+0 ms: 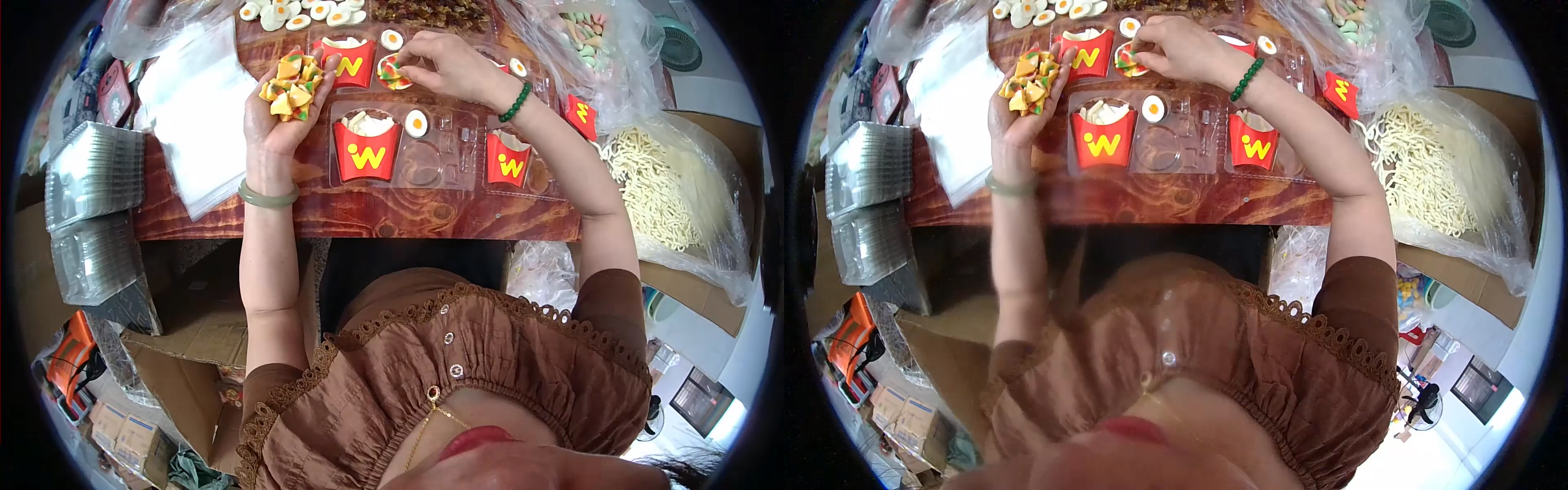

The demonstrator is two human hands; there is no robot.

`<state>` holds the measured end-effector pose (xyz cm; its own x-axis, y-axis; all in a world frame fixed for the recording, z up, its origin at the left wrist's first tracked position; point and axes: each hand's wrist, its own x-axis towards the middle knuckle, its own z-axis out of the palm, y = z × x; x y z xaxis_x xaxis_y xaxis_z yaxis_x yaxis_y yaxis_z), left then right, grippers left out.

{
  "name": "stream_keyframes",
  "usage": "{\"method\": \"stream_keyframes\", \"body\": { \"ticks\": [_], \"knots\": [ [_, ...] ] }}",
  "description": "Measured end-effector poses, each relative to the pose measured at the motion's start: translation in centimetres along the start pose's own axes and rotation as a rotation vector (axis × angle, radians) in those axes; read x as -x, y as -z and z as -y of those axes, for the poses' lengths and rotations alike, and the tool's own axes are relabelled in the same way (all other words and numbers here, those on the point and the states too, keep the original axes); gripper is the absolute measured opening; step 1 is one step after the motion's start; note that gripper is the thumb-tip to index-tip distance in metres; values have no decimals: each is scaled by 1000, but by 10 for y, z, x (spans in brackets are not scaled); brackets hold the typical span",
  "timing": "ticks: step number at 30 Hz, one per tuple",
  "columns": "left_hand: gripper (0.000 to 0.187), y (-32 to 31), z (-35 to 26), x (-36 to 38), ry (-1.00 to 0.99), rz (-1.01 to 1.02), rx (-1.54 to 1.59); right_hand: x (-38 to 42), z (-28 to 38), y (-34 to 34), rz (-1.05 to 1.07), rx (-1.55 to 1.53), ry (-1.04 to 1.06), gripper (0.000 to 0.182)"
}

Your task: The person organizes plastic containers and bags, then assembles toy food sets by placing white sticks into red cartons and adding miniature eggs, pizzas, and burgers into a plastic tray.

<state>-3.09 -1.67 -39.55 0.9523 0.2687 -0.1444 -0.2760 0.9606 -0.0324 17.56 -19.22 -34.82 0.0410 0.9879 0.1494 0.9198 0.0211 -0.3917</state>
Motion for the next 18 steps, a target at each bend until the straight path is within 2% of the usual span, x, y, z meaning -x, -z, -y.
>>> {"method": "stream_keyframes", "body": {
  "ticks": [5, 8, 10, 11, 15, 17, 18],
  "knots": [
    [45, 3, -2, -2, 13, -6, -1, -5, 4, -8, -45, -18, 7, 18],
    [45, 2, 0, -2, -9, 4, -13, -6, 11, -2, 0, -157, -44, 19],
    [44, 1, 0, -1, -6, -3, 3, 1, 15, 3, -127, -339, -305, 18],
    [44, 1, 0, -1, -2, -7, 17, 8, 6, -3, -210, -406, -320, 16],
    [44, 3, -1, -2, 17, -18, 26, 20, 5, -9, -184, -248, -382, 17],
    [43, 4, 0, -1, -17, 2, -15, 21, 6, -11, -170, -9, -258, 20],
    [43, 4, -1, -1, -18, 0, -17, 22, 6, -14, -170, -11, -258, 20]
  ]
}}
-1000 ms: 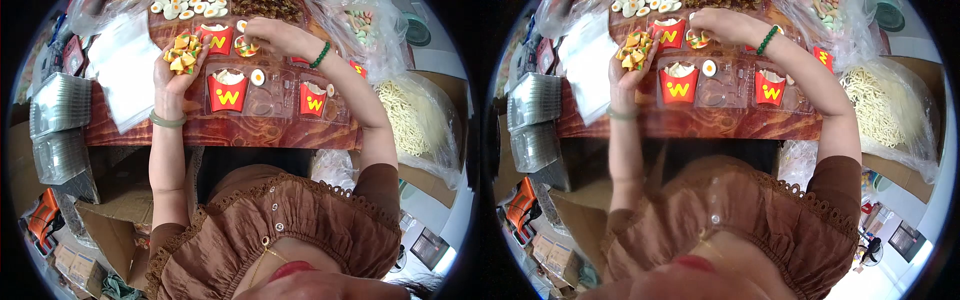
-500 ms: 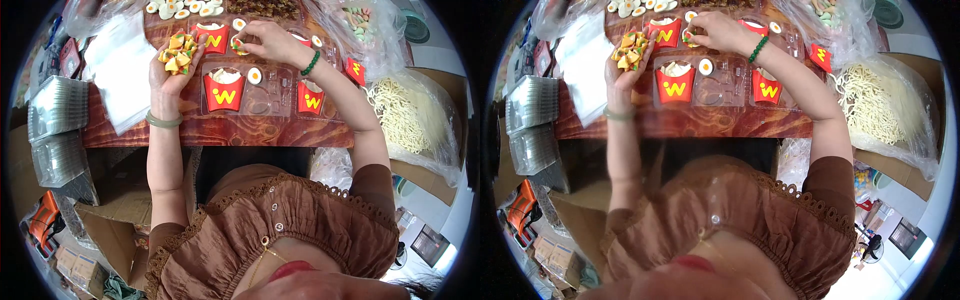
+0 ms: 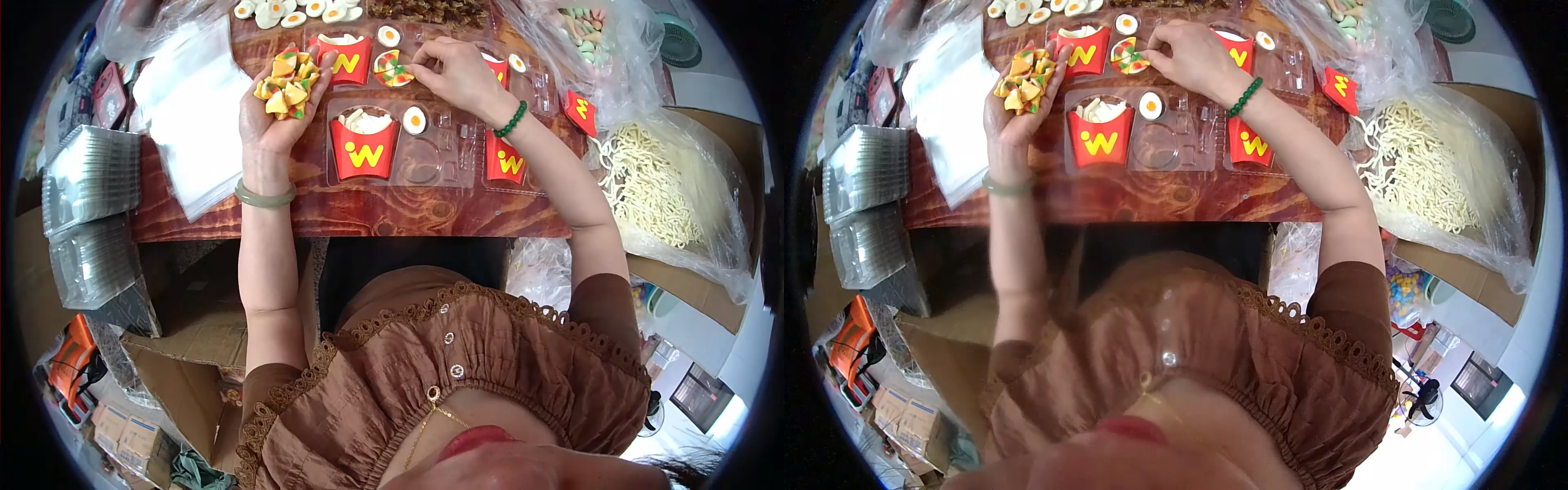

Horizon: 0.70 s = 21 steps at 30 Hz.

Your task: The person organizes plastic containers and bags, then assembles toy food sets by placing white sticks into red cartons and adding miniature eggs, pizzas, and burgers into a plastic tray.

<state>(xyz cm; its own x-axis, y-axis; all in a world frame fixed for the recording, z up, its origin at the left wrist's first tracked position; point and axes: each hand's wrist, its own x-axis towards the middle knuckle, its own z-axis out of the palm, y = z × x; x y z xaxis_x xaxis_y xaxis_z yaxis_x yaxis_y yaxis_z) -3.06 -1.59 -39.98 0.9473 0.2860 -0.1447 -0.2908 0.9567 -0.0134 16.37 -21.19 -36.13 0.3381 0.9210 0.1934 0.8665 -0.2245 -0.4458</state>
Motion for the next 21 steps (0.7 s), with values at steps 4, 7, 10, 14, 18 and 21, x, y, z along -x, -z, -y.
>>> {"method": "stream_keyframes", "body": {
  "ticks": [4, 7, 10, 14, 18, 21],
  "knots": [
    [43, 1, 2, -2, 22, -14, 21, 3, 2, -5, -31, 55, 12, 21],
    [43, -5, 3, 0, -4, -57, -22, -3, 14, -2, -78, -178, -83, 21],
    [43, -12, 9, 4, -25, -69, -50, -14, 31, 5, -38, -315, -95, 19],
    [40, -19, 19, 6, 118, 110, 7, -39, 63, 10, 0, -402, 164, 18],
    [38, -24, 20, 10, 127, 55, 10, -43, 73, 3, -3, -489, 236, 17],
    [39, -28, 23, 11, 96, -14, 2, -39, 80, 17, 97, -625, -127, 15]
  ]
}}
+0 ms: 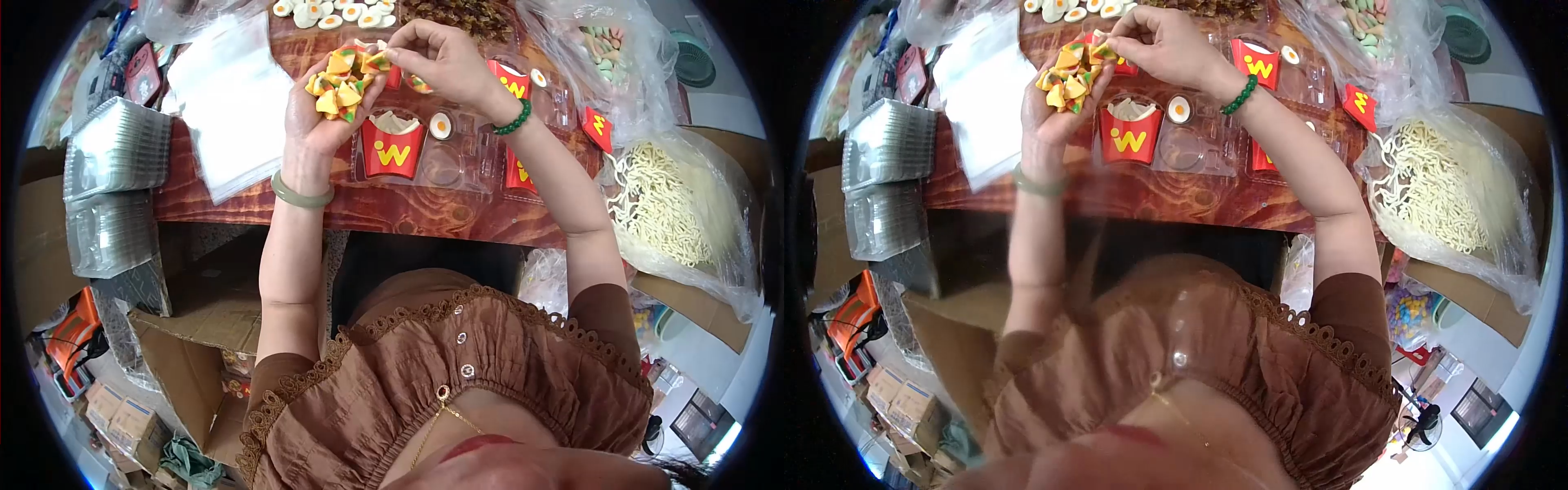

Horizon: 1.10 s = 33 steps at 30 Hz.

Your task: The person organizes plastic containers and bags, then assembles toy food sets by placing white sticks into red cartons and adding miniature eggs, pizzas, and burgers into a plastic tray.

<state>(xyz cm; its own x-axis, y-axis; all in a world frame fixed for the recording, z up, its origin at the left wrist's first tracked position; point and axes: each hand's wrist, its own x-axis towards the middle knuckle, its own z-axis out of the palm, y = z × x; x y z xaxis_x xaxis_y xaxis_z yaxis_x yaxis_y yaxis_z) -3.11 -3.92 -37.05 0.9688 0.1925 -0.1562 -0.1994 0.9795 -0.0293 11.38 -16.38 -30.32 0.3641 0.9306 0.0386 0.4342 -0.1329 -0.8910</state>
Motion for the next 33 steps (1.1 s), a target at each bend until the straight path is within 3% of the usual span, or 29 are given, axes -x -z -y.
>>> {"method": "stream_keyframes", "body": {
  "ticks": [1, 5, 9, 10, 12, 14, 16, 21, 29, 33],
  "knots": [
    [39, 0, 0, 1, 4, -27, 6, 2, 1, 3, 0, -29, -117, 15],
    [41, 10, -4, -1, 44, 50, 71, -1, -25, 19, -35, -264, -104, 16],
    [41, 12, -8, 0, 27, 6, 107, -2, -28, 41, 57, -89, -231, 14],
    [40, 13, -10, 0, 17, -15, 115, -8, -39, 47, 113, 274, 85, 12],
    [40, 17, -13, -1, 6, -12, 112, -11, -50, 50, 166, 635, 402, 11],
    [39, 20, -17, -5, -8, -13, 87, -14, -50, 45, 357, 724, 335, 10],
    [38, 19, -17, -6, -35, -57, 72, -16, -53, 43, 317, 805, 435, 10],
    [37, 27, -21, -4, -54, -53, 71, -5, -69, 45, 155, 717, 300, 11],
    [38, 7, -9, -2, -207, -290, -62, 5, -83, 46, 150, 654, 442, 17],
    [38, 13, -13, -3, -194, -269, -60, 8, -85, 47, 168, 726, 471, 18]
  ]
}}
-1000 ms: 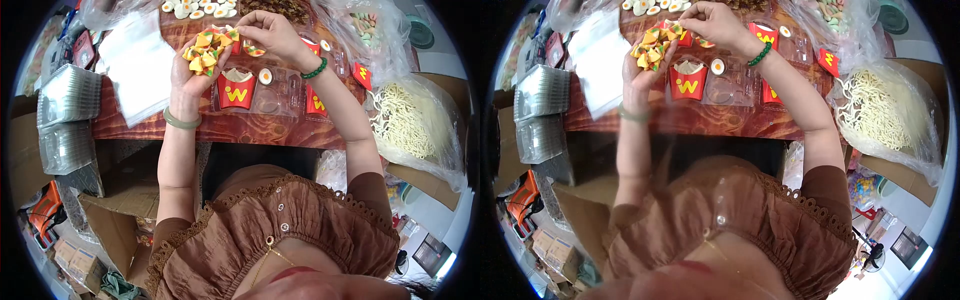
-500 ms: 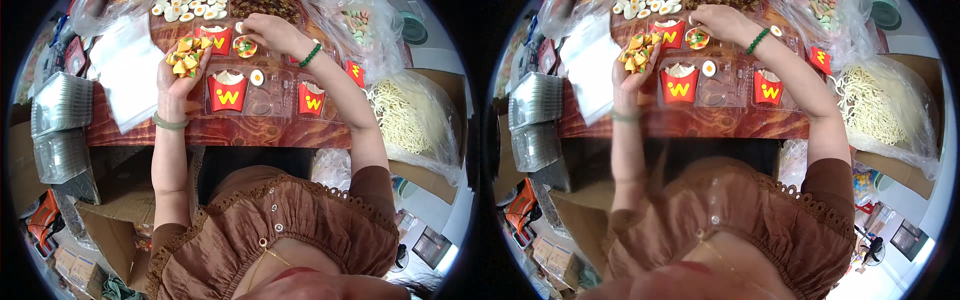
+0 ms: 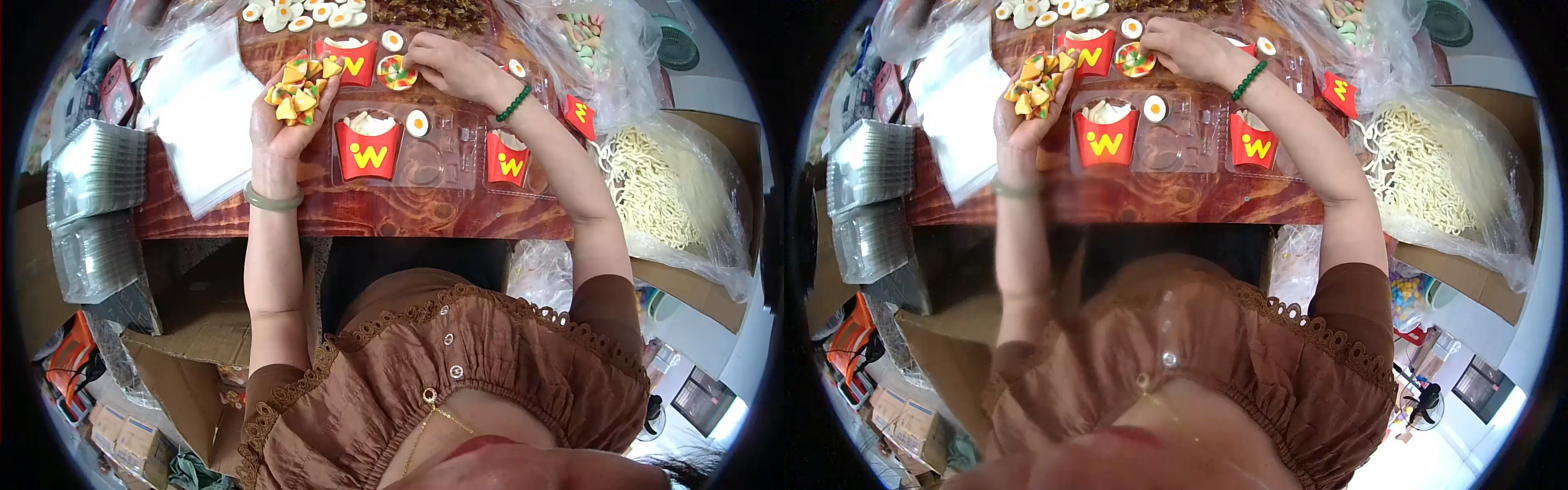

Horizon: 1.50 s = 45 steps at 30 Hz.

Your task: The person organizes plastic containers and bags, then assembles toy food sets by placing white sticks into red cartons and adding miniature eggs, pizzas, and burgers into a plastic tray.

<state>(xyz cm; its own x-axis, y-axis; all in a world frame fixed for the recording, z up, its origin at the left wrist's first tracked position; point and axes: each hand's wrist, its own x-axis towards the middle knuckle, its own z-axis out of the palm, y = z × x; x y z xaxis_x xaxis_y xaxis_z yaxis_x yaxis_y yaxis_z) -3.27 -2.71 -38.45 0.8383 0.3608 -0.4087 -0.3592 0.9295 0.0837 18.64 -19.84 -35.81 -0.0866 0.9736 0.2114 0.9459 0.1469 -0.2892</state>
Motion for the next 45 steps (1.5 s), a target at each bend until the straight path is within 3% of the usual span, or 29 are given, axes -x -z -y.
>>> {"method": "stream_keyframes", "body": {
  "ticks": [5, 9, 11, 12, 14, 16, 20, 24, 27, 28, 30, 31, 32, 34, 35, 39, 41, 42, 44, 45],
  "knots": [
    [39, 11, -6, -5, 97, 125, 87, -1, 6, 0, -13, -21, -22, 17],
    [39, 5, 0, -1, 18, 21, 45, 1, 5, -8, -99, 35, -15, 15],
    [38, 17, -5, -4, 167, 271, 162, 3, 9, -7, -120, -39, -114, 14],
    [39, 14, -3, -1, 119, 207, 124, 1, 16, -4, -137, -111, -214, 14],
    [40, 13, 1, 7, 150, 311, 140, 0, 33, 2, -192, -92, -240, 15],
    [41, 7, 9, 23, 163, 307, 133, -5, 58, 8, -307, -397, -289, 17],
    [41, 0, 35, 49, 186, 366, 80, -10, 102, 17, -126, -855, -486, 21],
    [40, -1, 56, 73, 168, 305, 52, 9, 119, 12, -176, -688, -360, 18],
    [39, 7, 65, 85, 216, 373, 88, 34, 129, 9, -313, -619, -362, 16],
    [40, 6, 69, 92, 215, 336, 98, 42, 130, 11, -326, -771, -515, 17],
    [43, 11, 76, 101, 210, 331, 128, 55, 125, 13, -385, -728, -490, 16],
    [43, 16, 78, 103, 215, 332, 125, 61, 122, 14, -263, -687, -569, 17],
    [44, 21, 80, 103, 228, 280, 127, 63, 121, 12, -268, -685, -574, 17],
    [46, 26, 87, 107, 200, 215, 79, 63, 121, 6, -11, -680, -588, 19],
    [46, 28, 91, 107, 207, 215, 78, 61, 121, -3, -10, -802, -687, 23],
    [43, 34, 107, 108, 144, 106, 21, 56, 115, -12, 24, -731, -836, 24],
    [42, 34, 113, 108, 132, 94, 0, 62, 110, -17, -176, -496, -748, 24],
    [42, 34, 115, 108, 134, 93, 3, 65, 110, -17, -173, -495, -751, 24],
    [40, 36, 117, 106, 153, 89, -2, 72, 112, -17, -256, -286, -478, 22],
    [40, 36, 117, 105, 155, 85, 1, 74, 114, -16, -252, -287, -481, 22]
  ]
}}
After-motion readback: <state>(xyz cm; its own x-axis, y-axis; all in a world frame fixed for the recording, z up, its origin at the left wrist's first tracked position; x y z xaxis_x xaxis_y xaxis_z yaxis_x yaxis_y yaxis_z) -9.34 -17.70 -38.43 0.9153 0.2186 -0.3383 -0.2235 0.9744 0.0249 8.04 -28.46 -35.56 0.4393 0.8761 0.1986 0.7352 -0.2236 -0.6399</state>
